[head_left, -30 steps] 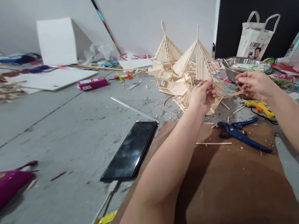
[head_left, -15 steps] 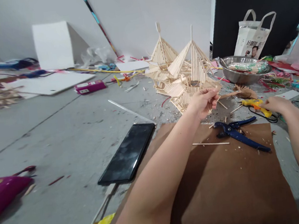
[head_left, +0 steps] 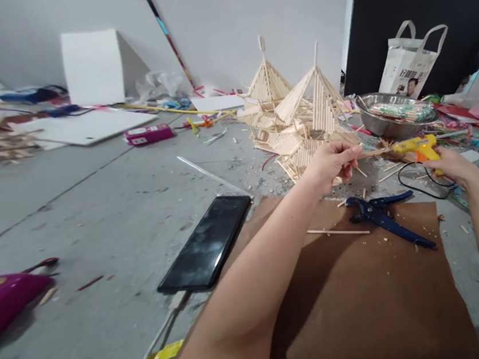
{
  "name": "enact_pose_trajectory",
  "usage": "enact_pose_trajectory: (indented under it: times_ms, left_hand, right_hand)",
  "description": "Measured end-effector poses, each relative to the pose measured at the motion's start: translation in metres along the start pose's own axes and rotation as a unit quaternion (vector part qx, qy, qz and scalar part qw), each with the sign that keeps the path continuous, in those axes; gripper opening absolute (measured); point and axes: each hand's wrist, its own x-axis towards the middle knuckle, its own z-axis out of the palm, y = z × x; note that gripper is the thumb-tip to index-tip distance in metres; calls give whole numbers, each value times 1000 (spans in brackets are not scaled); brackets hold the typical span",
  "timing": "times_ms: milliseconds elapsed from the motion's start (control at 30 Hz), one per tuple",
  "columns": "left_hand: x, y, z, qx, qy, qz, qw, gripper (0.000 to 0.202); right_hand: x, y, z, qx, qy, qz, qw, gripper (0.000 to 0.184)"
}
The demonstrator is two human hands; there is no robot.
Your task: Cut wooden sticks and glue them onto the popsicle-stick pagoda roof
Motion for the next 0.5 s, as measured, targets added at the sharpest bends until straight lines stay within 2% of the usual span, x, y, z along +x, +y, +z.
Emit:
enact_pose_trajectory:
  times_ms: [67, 133, 200, 300, 433, 500]
  left_hand:
    - [0, 1, -1, 8, 9, 4, 1000, 23]
    - [-2, 3, -3, 38, 10, 7, 999, 22]
    - [-4, 6, -5, 79, -8, 8, 997, 22]
    - [-5, 9, -12, 118, -38, 7, 992, 21]
    - [-3, 10, -21, 129, -30, 20, 991, 19]
    - [-3, 9, -23, 159, -36, 18, 986, 18]
  right_hand:
    - [-8, -21, 2, 116, -66, 22, 991, 18]
    - [-15, -42, 7, 201, -61, 3, 978, 21]
    - [-21, -63, 14, 237, -33, -26, 971, 20]
    - [-27, -87, 28, 246, -43, -81, 965, 12]
    - [-33, -105, 46, 234, -68, -180, 953, 18]
    - [-36, -109, 55, 226, -63, -205, 950, 18]
